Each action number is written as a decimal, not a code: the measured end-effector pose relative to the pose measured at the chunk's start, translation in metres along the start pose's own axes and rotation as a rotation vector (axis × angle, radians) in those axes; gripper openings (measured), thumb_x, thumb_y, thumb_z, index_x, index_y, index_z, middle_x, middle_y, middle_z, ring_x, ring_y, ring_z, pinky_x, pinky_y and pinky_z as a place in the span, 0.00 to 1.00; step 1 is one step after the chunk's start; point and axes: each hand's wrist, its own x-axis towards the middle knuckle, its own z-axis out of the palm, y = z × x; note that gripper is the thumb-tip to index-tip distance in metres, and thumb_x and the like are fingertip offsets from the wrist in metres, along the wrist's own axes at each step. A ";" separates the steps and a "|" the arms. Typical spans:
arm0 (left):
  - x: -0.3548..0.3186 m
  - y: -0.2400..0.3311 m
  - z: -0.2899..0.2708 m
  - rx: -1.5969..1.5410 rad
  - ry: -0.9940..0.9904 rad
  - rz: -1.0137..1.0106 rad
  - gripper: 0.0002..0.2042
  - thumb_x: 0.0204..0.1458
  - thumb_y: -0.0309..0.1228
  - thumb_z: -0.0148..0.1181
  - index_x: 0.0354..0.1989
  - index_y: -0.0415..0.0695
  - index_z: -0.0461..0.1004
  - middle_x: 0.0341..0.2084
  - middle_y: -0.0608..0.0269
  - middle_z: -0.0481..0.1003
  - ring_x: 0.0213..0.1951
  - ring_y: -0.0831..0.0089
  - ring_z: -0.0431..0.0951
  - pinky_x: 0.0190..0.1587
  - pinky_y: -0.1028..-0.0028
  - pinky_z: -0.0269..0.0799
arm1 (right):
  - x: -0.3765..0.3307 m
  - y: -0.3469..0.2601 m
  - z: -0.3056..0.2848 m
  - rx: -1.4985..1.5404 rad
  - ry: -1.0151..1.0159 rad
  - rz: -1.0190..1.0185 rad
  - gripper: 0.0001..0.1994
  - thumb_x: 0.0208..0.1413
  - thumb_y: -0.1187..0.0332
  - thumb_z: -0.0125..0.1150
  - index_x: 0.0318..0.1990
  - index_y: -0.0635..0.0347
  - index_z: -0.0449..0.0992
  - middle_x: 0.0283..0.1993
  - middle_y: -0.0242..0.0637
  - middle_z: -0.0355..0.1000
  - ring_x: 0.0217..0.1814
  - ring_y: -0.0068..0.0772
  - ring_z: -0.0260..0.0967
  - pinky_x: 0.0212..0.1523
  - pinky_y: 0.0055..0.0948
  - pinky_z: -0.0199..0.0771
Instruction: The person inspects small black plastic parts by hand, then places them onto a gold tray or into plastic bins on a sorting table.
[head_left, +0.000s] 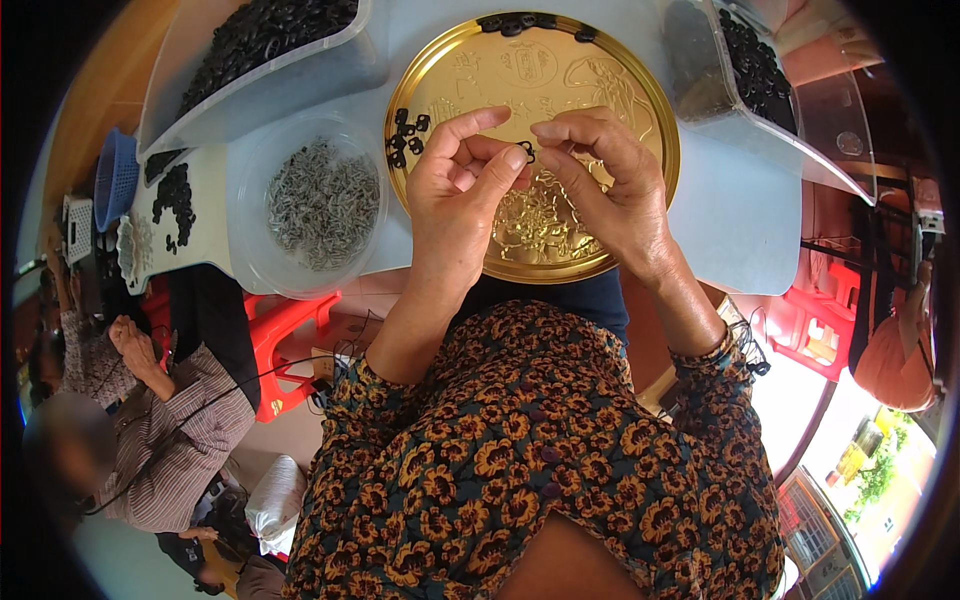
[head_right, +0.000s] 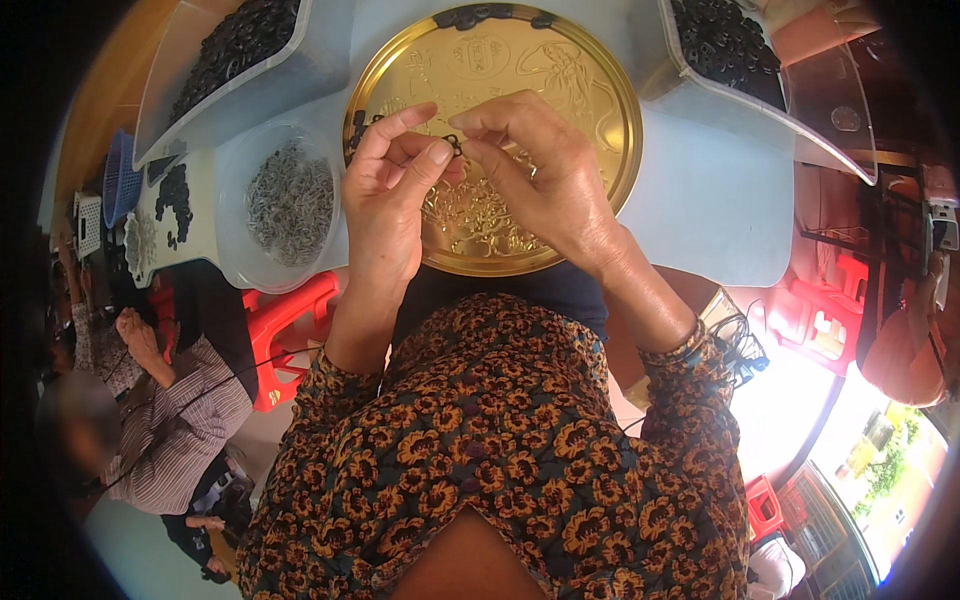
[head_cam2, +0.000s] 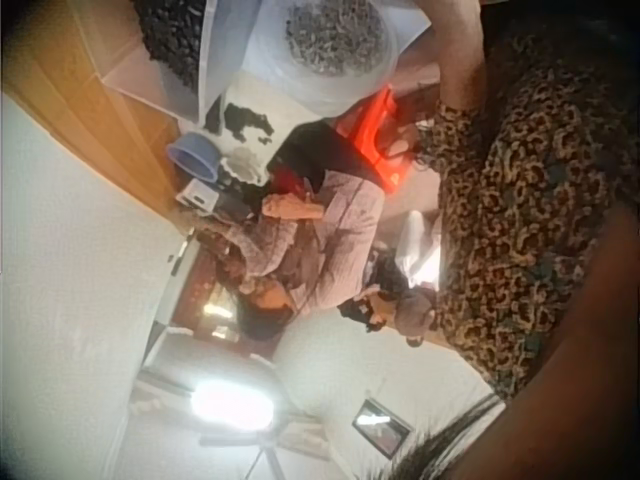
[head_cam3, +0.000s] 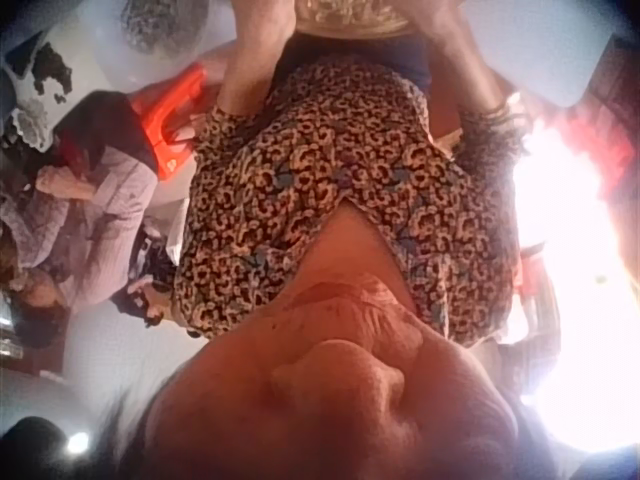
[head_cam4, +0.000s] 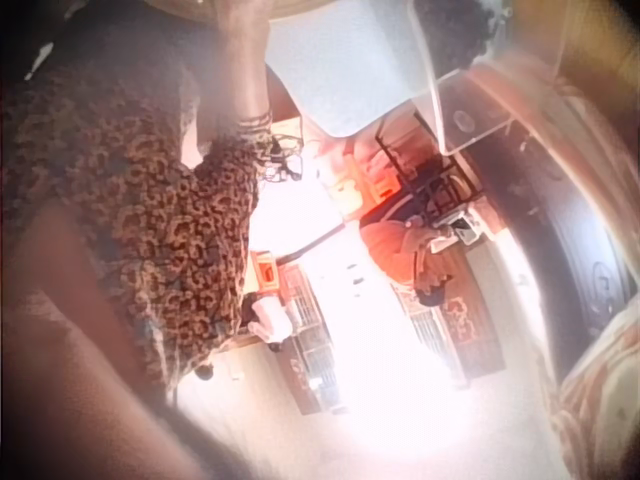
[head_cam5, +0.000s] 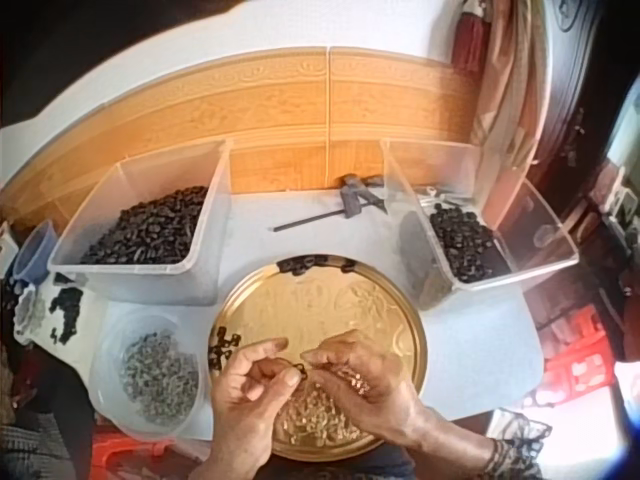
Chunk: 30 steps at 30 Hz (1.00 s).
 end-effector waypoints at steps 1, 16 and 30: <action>0.000 0.001 0.000 0.007 -0.004 0.003 0.16 0.55 0.20 0.58 0.52 0.36 0.67 0.30 0.61 0.75 0.33 0.78 0.76 0.39 0.78 0.76 | 0.001 -0.002 -0.001 -0.050 -0.017 -0.040 0.09 0.52 0.81 0.60 0.42 0.63 0.76 0.39 0.38 0.73 0.41 0.31 0.73 0.39 0.26 0.76; -0.001 0.007 0.007 0.135 -0.042 0.134 0.20 0.54 0.20 0.59 0.56 0.38 0.66 0.29 0.63 0.75 0.33 0.77 0.76 0.40 0.79 0.72 | -0.003 -0.007 0.007 0.191 0.041 0.249 0.14 0.55 0.77 0.60 0.50 0.61 0.73 0.33 0.32 0.73 0.40 0.22 0.73 0.43 0.24 0.74; 0.002 0.003 -0.004 0.043 -0.039 0.002 0.19 0.54 0.19 0.59 0.55 0.36 0.67 0.29 0.61 0.74 0.33 0.78 0.76 0.39 0.78 0.76 | -0.006 -0.002 0.000 0.155 0.020 0.242 0.14 0.56 0.78 0.59 0.50 0.60 0.74 0.38 0.35 0.73 0.43 0.24 0.73 0.44 0.23 0.75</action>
